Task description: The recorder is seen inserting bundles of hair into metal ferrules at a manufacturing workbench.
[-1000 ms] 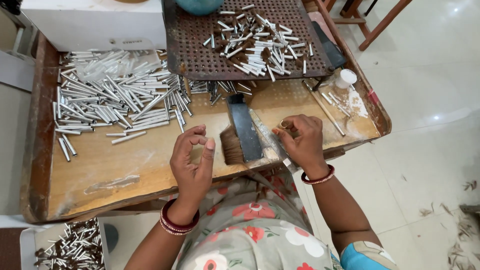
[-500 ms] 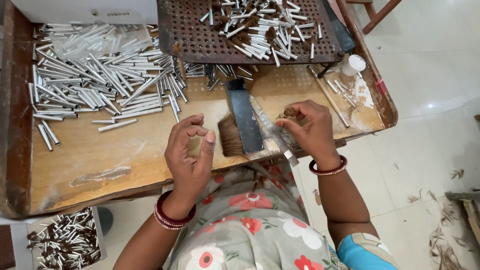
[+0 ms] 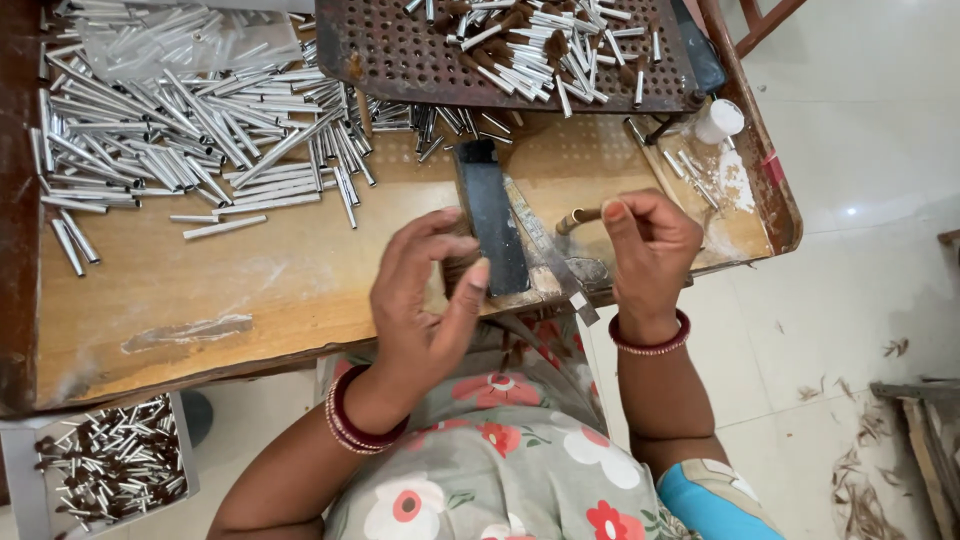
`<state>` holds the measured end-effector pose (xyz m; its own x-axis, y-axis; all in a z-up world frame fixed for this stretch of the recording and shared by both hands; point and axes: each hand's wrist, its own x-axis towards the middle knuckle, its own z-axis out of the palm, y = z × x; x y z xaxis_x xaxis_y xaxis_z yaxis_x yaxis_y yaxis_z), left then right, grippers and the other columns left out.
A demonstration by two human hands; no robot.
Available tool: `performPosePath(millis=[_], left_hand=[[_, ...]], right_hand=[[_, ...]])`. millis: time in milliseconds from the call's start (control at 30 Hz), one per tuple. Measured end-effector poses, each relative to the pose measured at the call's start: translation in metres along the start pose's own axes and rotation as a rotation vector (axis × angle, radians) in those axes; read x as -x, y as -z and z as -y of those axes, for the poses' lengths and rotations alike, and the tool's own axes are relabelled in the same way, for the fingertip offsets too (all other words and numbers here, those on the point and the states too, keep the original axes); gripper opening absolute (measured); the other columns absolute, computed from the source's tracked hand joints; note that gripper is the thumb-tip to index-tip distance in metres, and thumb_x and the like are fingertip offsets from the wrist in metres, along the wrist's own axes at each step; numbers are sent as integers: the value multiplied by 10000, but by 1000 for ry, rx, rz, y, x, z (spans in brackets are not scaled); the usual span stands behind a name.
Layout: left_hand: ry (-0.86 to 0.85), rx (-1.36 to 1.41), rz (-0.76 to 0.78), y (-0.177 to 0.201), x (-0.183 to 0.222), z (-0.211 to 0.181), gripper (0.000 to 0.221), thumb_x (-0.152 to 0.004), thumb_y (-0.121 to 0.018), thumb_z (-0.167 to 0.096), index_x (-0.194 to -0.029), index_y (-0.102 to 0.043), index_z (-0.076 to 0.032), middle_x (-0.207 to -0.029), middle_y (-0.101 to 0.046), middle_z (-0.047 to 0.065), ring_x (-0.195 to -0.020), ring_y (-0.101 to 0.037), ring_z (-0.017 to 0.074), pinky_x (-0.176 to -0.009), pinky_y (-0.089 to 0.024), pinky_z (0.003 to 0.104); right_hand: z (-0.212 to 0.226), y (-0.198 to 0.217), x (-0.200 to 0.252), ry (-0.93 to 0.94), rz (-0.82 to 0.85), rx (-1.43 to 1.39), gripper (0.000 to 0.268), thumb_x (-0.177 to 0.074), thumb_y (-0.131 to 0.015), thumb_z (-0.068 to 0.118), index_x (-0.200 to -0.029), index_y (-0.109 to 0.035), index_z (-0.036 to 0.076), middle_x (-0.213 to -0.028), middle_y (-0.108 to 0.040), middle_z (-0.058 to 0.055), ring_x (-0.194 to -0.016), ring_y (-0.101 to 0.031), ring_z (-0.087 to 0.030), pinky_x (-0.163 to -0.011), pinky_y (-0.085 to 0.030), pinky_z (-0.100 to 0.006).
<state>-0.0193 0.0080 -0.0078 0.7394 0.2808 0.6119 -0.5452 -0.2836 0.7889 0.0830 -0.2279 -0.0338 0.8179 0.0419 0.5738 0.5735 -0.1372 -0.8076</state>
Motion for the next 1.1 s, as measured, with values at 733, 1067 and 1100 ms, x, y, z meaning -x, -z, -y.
performPosePath(millis=[733, 1067, 1100], left_hand=[[121, 251, 223, -55, 22, -15, 227, -1113, -517, -170, -945, -558, -23, -749, -542, 135, -611, -543, 254, -580, -436, 358], [-41, -119, 379, -14, 6, -5, 191, -1087, -539, -224, -999, -568, -57, -821, -604, 150, -726, -618, 349, -633, -468, 446], [-113, -449, 444, -7, -3, -2, 171, -1037, -589, -244, -997, -591, -77, -831, -649, 139, -744, -656, 366, -629, -489, 478]], right_hand=[[27, -8, 57, 54, 127, -213, 357, -906, -841, 268, -1085, -697, -5, -983, -690, -89, -856, -633, -136, -773, -508, -229], [32, -38, 60, 417, -7, 118, 214, -1096, -654, 183, -1017, -568, 4, -980, -617, -122, -782, -639, -179, -713, -535, -275], [29, -36, 59, 419, -26, 101, 248, -1119, -630, 217, -1026, -543, 4, -997, -595, -116, -780, -633, -174, -710, -536, -272]])
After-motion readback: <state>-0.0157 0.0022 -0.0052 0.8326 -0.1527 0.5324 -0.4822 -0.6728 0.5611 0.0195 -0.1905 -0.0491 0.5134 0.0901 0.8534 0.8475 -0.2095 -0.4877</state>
